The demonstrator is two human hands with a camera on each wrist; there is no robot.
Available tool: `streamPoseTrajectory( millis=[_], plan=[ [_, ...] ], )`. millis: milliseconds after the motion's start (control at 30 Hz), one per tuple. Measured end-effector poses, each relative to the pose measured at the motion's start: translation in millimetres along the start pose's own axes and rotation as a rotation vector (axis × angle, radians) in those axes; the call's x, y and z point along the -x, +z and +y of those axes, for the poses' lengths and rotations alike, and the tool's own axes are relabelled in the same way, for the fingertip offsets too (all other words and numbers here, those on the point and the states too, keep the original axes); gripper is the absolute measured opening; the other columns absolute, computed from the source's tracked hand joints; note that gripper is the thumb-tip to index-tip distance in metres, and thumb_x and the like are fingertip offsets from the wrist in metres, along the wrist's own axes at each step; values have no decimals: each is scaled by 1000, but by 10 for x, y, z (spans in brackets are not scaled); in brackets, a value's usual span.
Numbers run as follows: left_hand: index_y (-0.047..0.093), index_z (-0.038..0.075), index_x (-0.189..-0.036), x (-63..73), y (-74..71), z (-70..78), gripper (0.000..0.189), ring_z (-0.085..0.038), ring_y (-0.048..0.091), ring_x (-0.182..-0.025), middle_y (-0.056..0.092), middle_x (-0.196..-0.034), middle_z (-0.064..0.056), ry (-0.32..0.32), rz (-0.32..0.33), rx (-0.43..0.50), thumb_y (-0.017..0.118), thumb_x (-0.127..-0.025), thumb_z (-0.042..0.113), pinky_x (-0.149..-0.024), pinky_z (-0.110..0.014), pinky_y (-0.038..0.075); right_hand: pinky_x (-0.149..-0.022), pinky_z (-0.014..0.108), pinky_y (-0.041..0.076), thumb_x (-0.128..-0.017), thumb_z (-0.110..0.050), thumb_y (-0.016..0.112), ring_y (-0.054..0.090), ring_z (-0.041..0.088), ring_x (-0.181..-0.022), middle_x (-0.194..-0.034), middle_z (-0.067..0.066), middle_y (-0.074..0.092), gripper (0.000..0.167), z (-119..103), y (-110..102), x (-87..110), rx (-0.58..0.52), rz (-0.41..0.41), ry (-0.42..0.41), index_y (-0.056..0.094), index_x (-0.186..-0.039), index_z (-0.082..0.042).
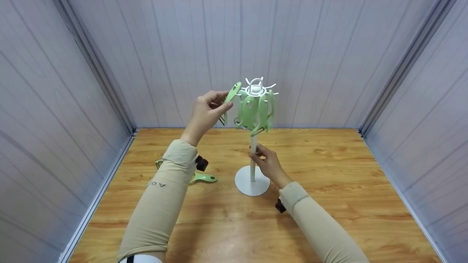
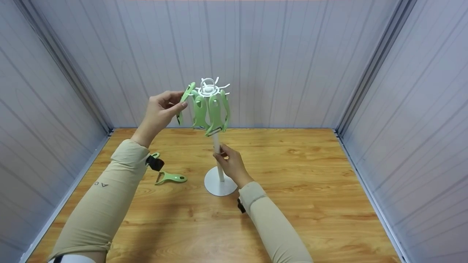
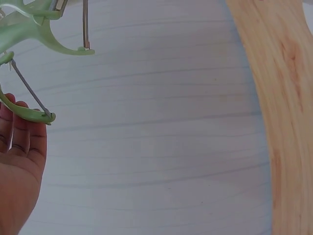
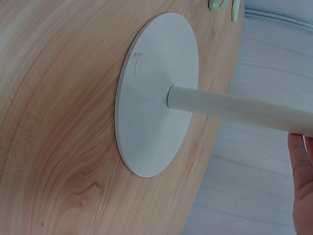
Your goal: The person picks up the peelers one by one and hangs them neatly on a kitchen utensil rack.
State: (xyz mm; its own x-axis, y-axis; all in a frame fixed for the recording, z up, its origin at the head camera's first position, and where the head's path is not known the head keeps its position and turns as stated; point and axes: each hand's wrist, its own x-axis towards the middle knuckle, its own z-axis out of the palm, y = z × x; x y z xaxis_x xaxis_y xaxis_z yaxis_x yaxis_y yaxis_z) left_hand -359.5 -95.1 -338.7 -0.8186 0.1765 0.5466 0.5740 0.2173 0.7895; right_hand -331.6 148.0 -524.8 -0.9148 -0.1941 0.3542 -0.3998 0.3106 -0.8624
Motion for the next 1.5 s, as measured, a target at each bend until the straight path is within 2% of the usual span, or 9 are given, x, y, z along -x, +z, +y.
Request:
streamPoseTrajectory(
  millis=[233, 400, 533, 700, 933, 1167, 1300, 1500],
  plan=[
    [76, -3, -126, 56, 79, -12, 30, -8, 65, -85, 74, -99, -4, 4, 11, 64, 79, -99, 8, -77, -20, 57, -89, 49, 67, -108, -17, 69, 73, 30, -103, -112, 17, 76, 25, -8, -9, 4, 0, -4, 0, 73, -127, -2],
    [76, -3, -127, 129, 157, -5, 31, -8, 67, -89, 75, -104, -10, 19, 9, 65, 79, -99, 7, -82, -21, 58, -89, 48, 67, -109, -20, 68, 73, 28, -104, -113, 16, 76, 27, -2, -18, 11, 28, -6, 15, 71, -130, -3],
    [75, -3, -126, 191, 227, 6, 31, -10, 67, -91, 74, -108, -14, 43, 22, 71, 80, -98, 7, -82, -22, 58, -86, 45, 67, -109, -18, 68, 72, 25, -100, -110, 16, 76, 24, 4, -21, 14, 30, 6, 12, 71, -127, -2],
    [74, -7, -122, 270, 325, 20, 32, -9, 65, -88, 75, -103, -16, 51, 54, 105, 84, -94, 3, -78, -22, 57, -85, 43, 67, -109, -17, 68, 73, 25, -99, -109, 16, 77, 23, 6, -19, 13, 32, 16, 6, 71, -125, -1],
    [72, -7, -115, 342, 470, 63, 31, -7, 64, -86, 75, -98, -17, 88, 79, 92, 87, -90, 4, -79, -23, 55, -89, 50, 67, -110, -15, 67, 74, 32, -105, -114, 19, 77, 26, 6, -39, 17, 29, 14, 6, 70, -131, -1],
    [69, -6, -115, 387, 610, 105, 33, -12, 64, -85, 73, -97, -18, 153, 98, 66, 88, -91, 7, -78, -26, 56, -87, 49, 67, -109, -15, 67, 73, 30, -102, -114, 19, 77, 26, 6, -62, 13, 34, 12, -38, 70, -131, -2],
    [69, -5, -115, 390, 637, 98, 33, -15, 64, -85, 72, -96, -17, 167, 118, 61, 88, -90, 6, -79, -32, 58, -89, 50, 67, -110, -13, 66, 73, 31, -103, -114, 19, 75, 24, 8, -59, 4, 29, 3, -30, 70, -130, 0],
    [70, -5, -117, 398, 606, 88, 36, -16, 65, -86, 73, -97, -17, 163, 106, 59, 89, -89, 7, -80, -27, 56, -91, 54, 66, -110, -14, 67, 73, 35, -105, -114, 18, 75, 23, 0, -54, 2, 22, 10, -6, 71, -129, -1]
  ],
)
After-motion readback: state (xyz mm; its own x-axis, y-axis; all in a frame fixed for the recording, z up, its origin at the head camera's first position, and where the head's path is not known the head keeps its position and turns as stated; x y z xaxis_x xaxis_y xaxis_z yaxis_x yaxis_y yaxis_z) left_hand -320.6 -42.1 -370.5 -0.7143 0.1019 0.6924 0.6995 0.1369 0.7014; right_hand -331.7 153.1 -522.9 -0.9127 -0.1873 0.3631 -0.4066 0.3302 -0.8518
